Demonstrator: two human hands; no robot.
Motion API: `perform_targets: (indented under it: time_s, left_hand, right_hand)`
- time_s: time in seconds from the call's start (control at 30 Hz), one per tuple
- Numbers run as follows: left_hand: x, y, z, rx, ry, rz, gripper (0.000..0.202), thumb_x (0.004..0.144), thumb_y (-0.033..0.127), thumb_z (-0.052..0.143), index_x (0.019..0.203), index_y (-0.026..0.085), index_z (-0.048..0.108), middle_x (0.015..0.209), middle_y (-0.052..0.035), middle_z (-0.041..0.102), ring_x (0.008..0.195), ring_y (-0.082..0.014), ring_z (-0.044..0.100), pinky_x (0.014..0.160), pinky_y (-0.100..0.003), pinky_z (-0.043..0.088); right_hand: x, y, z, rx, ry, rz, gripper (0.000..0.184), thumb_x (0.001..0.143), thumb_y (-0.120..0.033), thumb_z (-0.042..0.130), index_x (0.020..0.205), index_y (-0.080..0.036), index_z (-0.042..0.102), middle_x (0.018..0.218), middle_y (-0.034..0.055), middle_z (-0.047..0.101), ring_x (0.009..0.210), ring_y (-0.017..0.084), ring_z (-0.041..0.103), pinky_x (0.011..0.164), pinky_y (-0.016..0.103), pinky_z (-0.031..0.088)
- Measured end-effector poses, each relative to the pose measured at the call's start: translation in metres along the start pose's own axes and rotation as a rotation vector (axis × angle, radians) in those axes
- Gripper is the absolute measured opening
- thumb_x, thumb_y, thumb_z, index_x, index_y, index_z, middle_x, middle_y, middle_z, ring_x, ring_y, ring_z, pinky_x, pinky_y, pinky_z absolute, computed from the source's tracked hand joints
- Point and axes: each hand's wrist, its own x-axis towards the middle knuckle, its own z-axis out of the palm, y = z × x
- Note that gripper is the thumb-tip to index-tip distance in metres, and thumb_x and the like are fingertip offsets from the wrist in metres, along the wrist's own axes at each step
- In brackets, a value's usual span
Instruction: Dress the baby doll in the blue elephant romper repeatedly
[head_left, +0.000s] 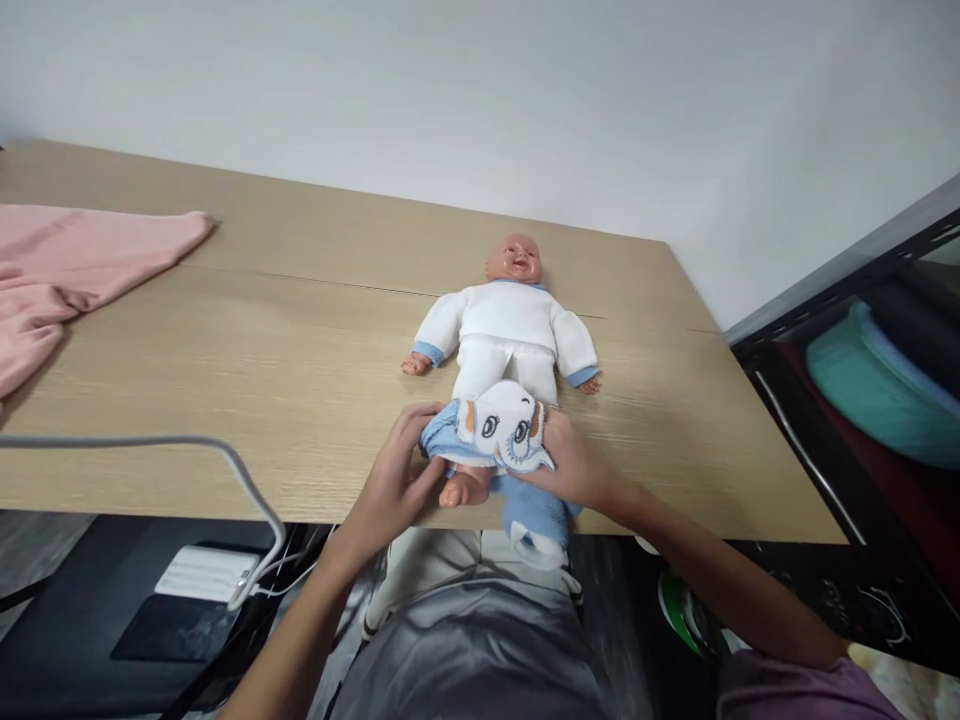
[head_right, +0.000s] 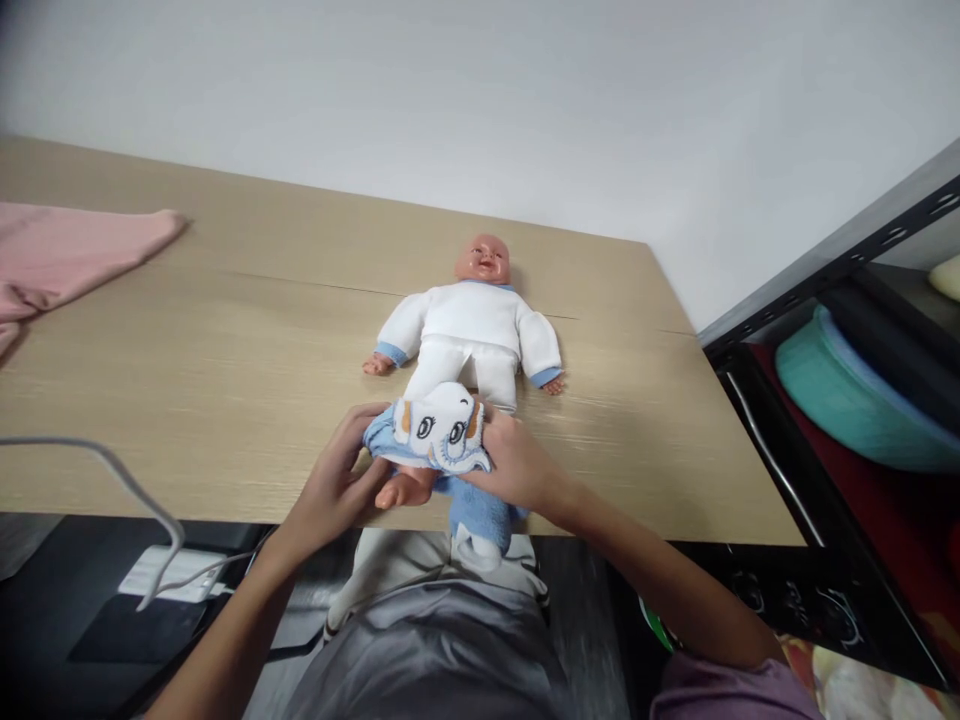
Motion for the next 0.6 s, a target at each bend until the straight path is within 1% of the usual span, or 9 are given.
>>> perform_targets:
  time_s: [0.07,0.13,0.2,0.23,0.3,0.37,0.43,0.53,0.6]
  left_hand:
    - [0.007,-0.001,-0.006,-0.025,-0.055,-0.026,0.032,0.109,0.029,0.057,0.140,0.022,0.063,0.145,-0.0123,0.069,0.138,-0.0298,0.064,0.120,-0.042,0.049]
    - [0.013,-0.001,-0.010,-0.045,-0.077,-0.102,0.028,0.109,0.035,0.058,0.131,0.021,0.067,0.132,-0.0099,0.075,0.124,-0.0289,0.070,0.112,-0.040,0.053]
    - [0.020,0.001,-0.011,-0.062,-0.065,-0.186,0.028,0.107,0.041,0.061,0.124,0.021,0.069,0.121,-0.0083,0.077,0.113,-0.0283,0.071,0.105,-0.039,0.056]
    - [0.024,0.003,-0.011,-0.080,-0.062,-0.213,0.029,0.106,0.043,0.063,0.123,0.021,0.070,0.120,-0.0084,0.077,0.112,-0.0286,0.071,0.104,-0.039,0.056]
    - [0.033,0.009,-0.012,-0.138,-0.075,-0.243,0.032,0.103,0.044,0.066,0.125,0.020,0.070,0.125,-0.0099,0.077,0.114,-0.0298,0.070,0.104,-0.041,0.056]
    - [0.041,0.015,-0.014,-0.201,-0.108,-0.262,0.034,0.101,0.045,0.068,0.125,0.020,0.071,0.129,-0.0110,0.077,0.119,-0.0313,0.070,0.107,-0.043,0.056]
    - [0.048,0.019,-0.017,-0.225,-0.172,-0.279,0.037,0.097,0.047,0.074,0.124,0.021,0.072,0.129,-0.0110,0.077,0.121,-0.0323,0.071,0.110,-0.045,0.057]
    - [0.057,0.018,-0.025,-0.227,-0.274,-0.268,0.042,0.088,0.047,0.085,0.123,0.024,0.073,0.133,-0.0106,0.077,0.127,-0.0341,0.070,0.114,-0.048,0.057]
    - [0.063,0.013,-0.030,-0.238,-0.324,-0.245,0.038,0.090,0.047,0.083,0.120,0.025,0.075,0.133,-0.0108,0.076,0.126,-0.0337,0.070,0.113,-0.048,0.058]
  right_hand:
    - [0.007,0.006,-0.009,-0.056,-0.066,-0.047,0.024,0.092,-0.026,0.080,0.115,-0.020,0.079,0.123,0.0124,0.081,0.114,0.031,0.074,0.104,0.045,0.059]
    - [0.015,0.011,-0.017,-0.078,-0.107,-0.071,0.021,0.093,-0.033,0.084,0.108,-0.020,0.080,0.117,0.0107,0.082,0.108,0.029,0.075,0.101,0.043,0.060]
    - [0.024,0.013,-0.023,-0.063,-0.087,-0.083,0.035,0.090,-0.047,0.091,0.109,-0.020,0.080,0.115,0.0086,0.082,0.108,0.028,0.075,0.104,0.043,0.060]
    - [0.028,0.013,-0.026,-0.043,-0.061,-0.091,0.044,0.086,-0.052,0.095,0.111,-0.020,0.079,0.116,0.0082,0.081,0.111,0.029,0.074,0.107,0.044,0.059]
    - [0.036,0.014,-0.029,0.009,-0.019,-0.096,0.061,0.077,-0.055,0.101,0.121,-0.019,0.078,0.125,0.0094,0.080,0.121,0.031,0.073,0.116,0.047,0.056]
    - [0.041,0.015,-0.031,0.075,-0.032,-0.072,0.071,0.071,-0.051,0.105,0.128,-0.019,0.076,0.131,0.0100,0.078,0.126,0.032,0.072,0.120,0.048,0.054]
    - [0.042,0.020,-0.033,0.142,-0.066,-0.018,0.070,0.072,-0.050,0.104,0.128,-0.019,0.076,0.128,0.0091,0.079,0.122,0.031,0.073,0.116,0.047,0.057]
    - [0.037,0.033,-0.038,0.210,-0.059,0.096,0.052,0.085,-0.053,0.094,0.120,-0.017,0.078,0.116,0.0083,0.081,0.111,0.028,0.075,0.106,0.045,0.062]
    - [0.031,0.044,-0.044,0.274,-0.067,0.153,0.049,0.089,-0.054,0.089,0.120,-0.017,0.078,0.114,0.0086,0.081,0.109,0.027,0.075,0.103,0.044,0.063]
